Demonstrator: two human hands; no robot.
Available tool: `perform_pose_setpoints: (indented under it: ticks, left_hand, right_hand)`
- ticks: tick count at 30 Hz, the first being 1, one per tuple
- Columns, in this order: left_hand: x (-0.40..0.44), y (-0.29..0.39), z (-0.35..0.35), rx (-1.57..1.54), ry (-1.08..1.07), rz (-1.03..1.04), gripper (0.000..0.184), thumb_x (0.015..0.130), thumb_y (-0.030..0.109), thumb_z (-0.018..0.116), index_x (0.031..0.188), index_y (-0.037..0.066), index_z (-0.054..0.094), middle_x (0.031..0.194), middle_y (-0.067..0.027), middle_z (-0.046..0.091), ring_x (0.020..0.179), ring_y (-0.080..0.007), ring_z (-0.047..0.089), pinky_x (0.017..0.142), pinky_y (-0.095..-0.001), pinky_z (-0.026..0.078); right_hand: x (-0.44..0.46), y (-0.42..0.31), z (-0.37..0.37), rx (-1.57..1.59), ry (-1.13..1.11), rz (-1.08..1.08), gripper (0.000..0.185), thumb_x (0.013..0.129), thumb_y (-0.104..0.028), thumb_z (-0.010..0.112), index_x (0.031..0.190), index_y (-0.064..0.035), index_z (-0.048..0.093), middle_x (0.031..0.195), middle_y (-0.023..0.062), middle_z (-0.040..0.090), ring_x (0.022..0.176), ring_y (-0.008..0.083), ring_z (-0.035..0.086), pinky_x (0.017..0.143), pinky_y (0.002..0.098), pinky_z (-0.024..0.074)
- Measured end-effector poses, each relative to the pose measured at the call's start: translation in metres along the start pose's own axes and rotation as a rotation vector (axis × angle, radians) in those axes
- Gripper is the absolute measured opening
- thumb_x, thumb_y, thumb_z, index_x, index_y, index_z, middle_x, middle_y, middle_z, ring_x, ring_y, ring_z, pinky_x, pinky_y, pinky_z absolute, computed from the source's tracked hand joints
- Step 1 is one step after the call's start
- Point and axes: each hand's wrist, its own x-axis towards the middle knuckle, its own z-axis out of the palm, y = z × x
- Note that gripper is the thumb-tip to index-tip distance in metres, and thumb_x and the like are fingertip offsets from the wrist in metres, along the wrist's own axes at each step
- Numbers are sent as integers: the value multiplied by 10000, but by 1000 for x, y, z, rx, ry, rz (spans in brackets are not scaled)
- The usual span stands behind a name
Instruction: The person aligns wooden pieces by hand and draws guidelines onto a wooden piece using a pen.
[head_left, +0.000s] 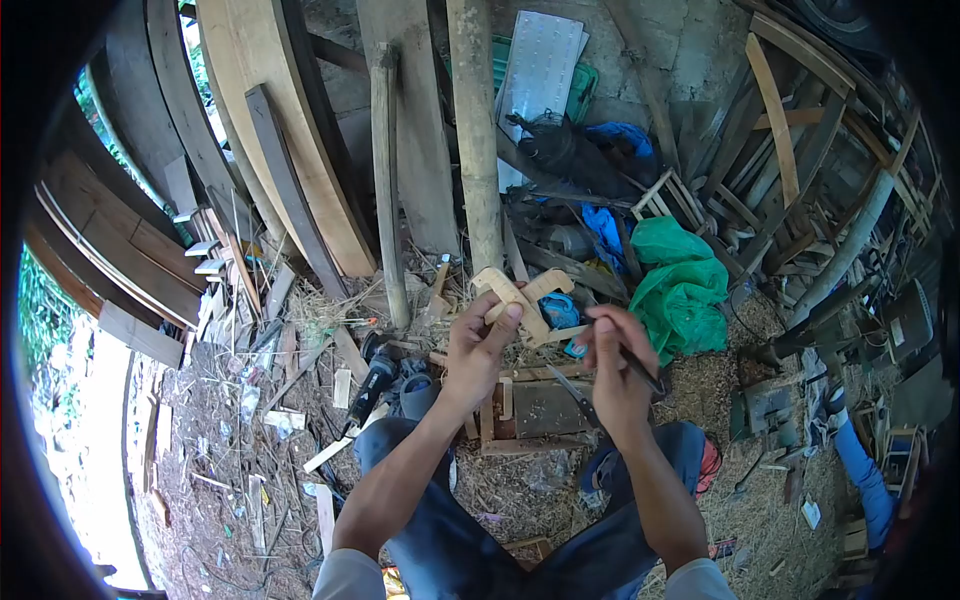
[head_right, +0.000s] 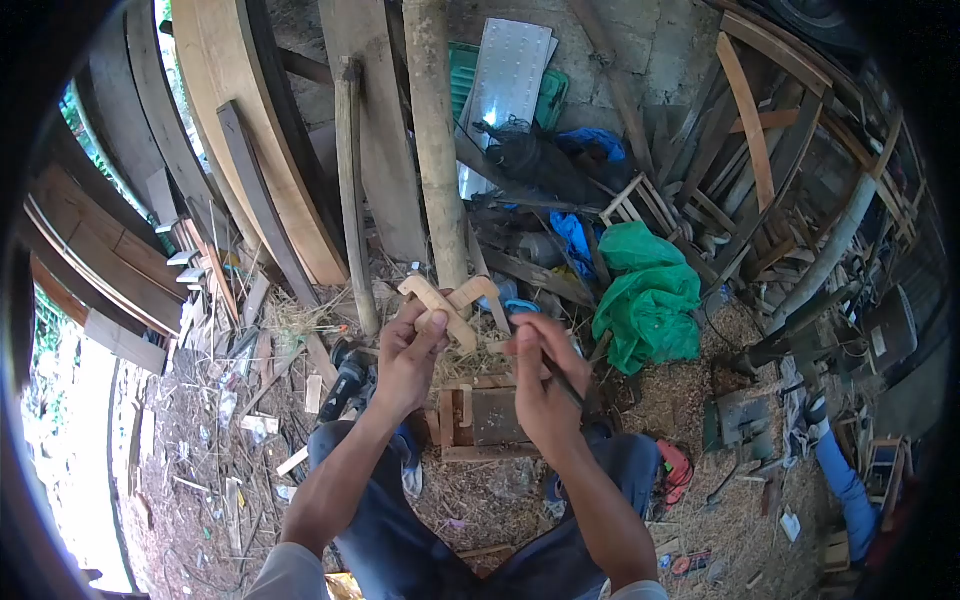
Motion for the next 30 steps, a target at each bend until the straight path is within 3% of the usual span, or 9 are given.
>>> perform_pose_setpoints:
  ticks: [2, 5, 7, 9, 13, 15, 20, 30]
  left_hand:
    - [-2, -7, -1, -97, -46, -88, 331, 923, 194, 590, 1180, -12, 555, 926, -24, 601, 860, -70, 543, 767, -228, 434]
    - [-9, -7, 12, -145, -14, -107, 307, 925, 188, 583, 1163, -5, 563, 896, -8, 581, 809, -65, 522, 742, -222, 420]
    - [-8, -7, 8, -103, -61, -99, 305, 931, 179, 573, 1172, -7, 558, 912, -6, 578, 811, -68, 516, 747, -219, 418]
    - [-8, -7, 7, -62, -101, -87, 303, 937, 171, 562, 1181, -9, 553, 929, -3, 574, 813, -71, 510, 751, -217, 415]
    - [-8, -2, 8, -112, -159, -107, 338, 950, 124, 513, 1250, -31, 496, 986, -21, 578, 852, -80, 491, 769, -234, 391]
    - [-8, 0, 7, -82, -177, -107, 358, 954, 115, 502, 1277, -37, 477, 1009, -27, 576, 870, -83, 493, 787, -238, 395]
    - [-8, 3, 9, -132, -220, -139, 417, 962, 112, 477, 1336, -55, 399, 1055, -46, 573, 916, -93, 492, 823, -244, 393]
    - [-8, -3, 9, -52, -230, -50, 384, 985, 131, 448, 1336, -23, 420, 1036, -40, 584, 901, -90, 516, 840, -247, 422]
  right_hand:
    - [-4, 6, 5, 33, -107, 114, 222, 896, -162, 628, 1045, 0, 598, 718, 34, 613, 632, 61, 568, 550, 210, 435]
    - [-7, 17, 9, -29, -206, 50, 229, 894, -166, 631, 1050, -3, 593, 723, 38, 616, 646, 60, 576, 562, 218, 455]
    - [-6, 19, 8, 46, -184, 116, 240, 881, -163, 650, 1041, 8, 594, 727, 47, 622, 652, 59, 583, 570, 215, 469]
    - [-3, 20, 3, 86, -162, 96, 232, 885, -117, 632, 1056, 34, 590, 890, 77, 620, 763, 99, 615, 645, 245, 565]
    - [-4, 15, 3, 70, -155, 105, 231, 880, -117, 639, 1051, 32, 599, 912, 91, 630, 755, 95, 622, 631, 239, 563]
    - [-6, 11, 6, 28, -122, 63, 198, 866, -119, 658, 994, 25, 617, 812, 99, 667, 644, 97, 632, 556, 221, 485]
    - [-6, 16, 7, -3, -96, -9, 189, 854, -113, 670, 980, 20, 625, 794, 103, 660, 628, 107, 627, 546, 233, 475]
    - [-5, 5, 6, -151, -101, -168, 192, 832, -93, 685, 977, 18, 628, 782, 108, 640, 657, 144, 620, 577, 260, 469]
